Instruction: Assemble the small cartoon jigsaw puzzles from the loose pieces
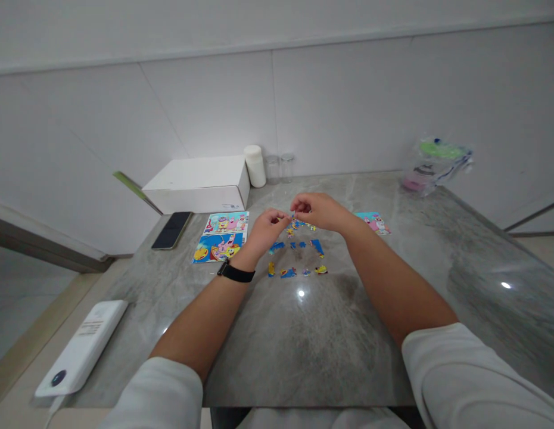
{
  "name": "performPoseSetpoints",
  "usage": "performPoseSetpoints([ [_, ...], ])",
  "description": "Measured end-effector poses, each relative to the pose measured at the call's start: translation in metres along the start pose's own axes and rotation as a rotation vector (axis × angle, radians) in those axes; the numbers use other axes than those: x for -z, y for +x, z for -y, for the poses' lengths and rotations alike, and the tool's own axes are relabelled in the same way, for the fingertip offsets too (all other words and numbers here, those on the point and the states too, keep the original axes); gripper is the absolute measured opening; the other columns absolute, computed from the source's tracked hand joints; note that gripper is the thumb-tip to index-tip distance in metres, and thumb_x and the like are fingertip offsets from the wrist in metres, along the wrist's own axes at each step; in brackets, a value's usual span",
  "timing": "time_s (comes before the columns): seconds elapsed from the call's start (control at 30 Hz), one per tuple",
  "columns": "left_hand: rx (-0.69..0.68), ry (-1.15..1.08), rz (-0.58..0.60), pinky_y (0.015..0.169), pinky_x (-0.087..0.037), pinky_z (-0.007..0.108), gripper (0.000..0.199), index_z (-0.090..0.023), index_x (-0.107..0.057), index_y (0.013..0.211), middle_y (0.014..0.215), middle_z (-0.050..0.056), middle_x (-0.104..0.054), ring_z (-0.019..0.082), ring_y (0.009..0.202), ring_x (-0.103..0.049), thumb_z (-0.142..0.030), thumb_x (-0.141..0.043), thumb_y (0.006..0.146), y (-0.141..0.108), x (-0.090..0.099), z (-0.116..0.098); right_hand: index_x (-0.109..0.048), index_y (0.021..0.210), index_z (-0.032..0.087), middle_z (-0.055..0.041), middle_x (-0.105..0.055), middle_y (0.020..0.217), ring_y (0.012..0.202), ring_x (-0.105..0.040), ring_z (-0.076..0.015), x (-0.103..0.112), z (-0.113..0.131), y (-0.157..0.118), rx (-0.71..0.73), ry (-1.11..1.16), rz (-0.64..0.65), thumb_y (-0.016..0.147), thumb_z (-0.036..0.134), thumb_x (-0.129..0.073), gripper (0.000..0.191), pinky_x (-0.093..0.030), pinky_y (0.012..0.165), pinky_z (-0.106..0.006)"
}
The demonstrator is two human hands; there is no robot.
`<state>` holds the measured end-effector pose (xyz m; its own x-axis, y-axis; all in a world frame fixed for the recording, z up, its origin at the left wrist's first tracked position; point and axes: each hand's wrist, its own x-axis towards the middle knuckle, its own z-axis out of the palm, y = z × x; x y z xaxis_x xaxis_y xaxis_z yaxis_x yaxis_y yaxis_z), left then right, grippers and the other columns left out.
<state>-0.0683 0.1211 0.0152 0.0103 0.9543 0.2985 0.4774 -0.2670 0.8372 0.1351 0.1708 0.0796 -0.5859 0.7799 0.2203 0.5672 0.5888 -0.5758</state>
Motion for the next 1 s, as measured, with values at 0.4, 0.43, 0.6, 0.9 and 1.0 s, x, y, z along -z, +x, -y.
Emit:
performPoseSetpoints([
  [0.4,-0.5,0.634,0.509,0.099,-0.053,0.044,0.019,-0.028,-0.083,0.103,0.108,0.009,-0.075,0.028,0.106,-0.067,-0.025,-0.066,0.096,-0.013,-0.009,0.007,-0.081,0.082,0.026,0.0029,-0.077,0.075,0.069,-0.069,-0.0169,-0.016,-0.026,-0.001,-0.152,-0.271,0.438,0.068,0.005,-0.083,0.026,-0.043,0.062,-0.024],
  [0.43,-0.52,0.64,0.52,0.099,-0.052,0.044,0.021,-0.029,-0.083,0.105,0.107,0.008,-0.076,0.028,0.107,-0.068,-0.024,-0.065,0.096,-0.014,-0.01,0.008,-0.081,0.081,0.026,0.0027,-0.077,0.075,0.069,-0.069,-0.0172,-0.019,-0.027,0.0,-0.16,-0.29,0.451,0.066,0.005,-0.083,0.026,-0.044,0.062,-0.024],
  [0.6,-0.618,0.635,0.555,0.103,-0.051,0.044,0.024,-0.028,-0.082,0.113,0.116,0.007,-0.077,0.027,0.111,-0.068,-0.024,-0.065,0.097,-0.014,-0.009,0.006,-0.083,0.09,0.026,0.001,-0.081,0.085,0.077,-0.071,-0.0179,-0.028,-0.031,0.004,-0.186,-0.367,0.527,0.069,0.011,-0.083,0.025,-0.046,0.065,-0.023],
  [0.9,-0.669,0.645,0.61,0.106,-0.049,0.043,0.026,-0.021,-0.082,0.113,0.12,0.007,-0.079,0.025,0.11,-0.069,-0.027,-0.061,0.1,-0.016,-0.009,0.002,-0.084,0.112,0.024,-0.0051,-0.083,0.111,0.099,-0.075,-0.0228,-0.038,-0.033,0.008,-0.205,-0.511,0.631,0.079,0.019,-0.076,0.034,-0.05,0.079,-0.023],
  [1.0,-0.669,0.656,0.612,0.105,-0.05,0.042,0.027,-0.021,-0.082,0.113,0.12,0.007,-0.079,0.025,0.109,-0.07,-0.028,-0.059,0.1,-0.016,-0.009,0.001,-0.083,0.113,0.024,-0.0058,-0.083,0.112,0.1,-0.075,-0.0234,-0.038,-0.031,0.007,-0.2,-0.52,0.636,0.08,0.02,-0.076,0.034,-0.051,0.08,-0.024],
])
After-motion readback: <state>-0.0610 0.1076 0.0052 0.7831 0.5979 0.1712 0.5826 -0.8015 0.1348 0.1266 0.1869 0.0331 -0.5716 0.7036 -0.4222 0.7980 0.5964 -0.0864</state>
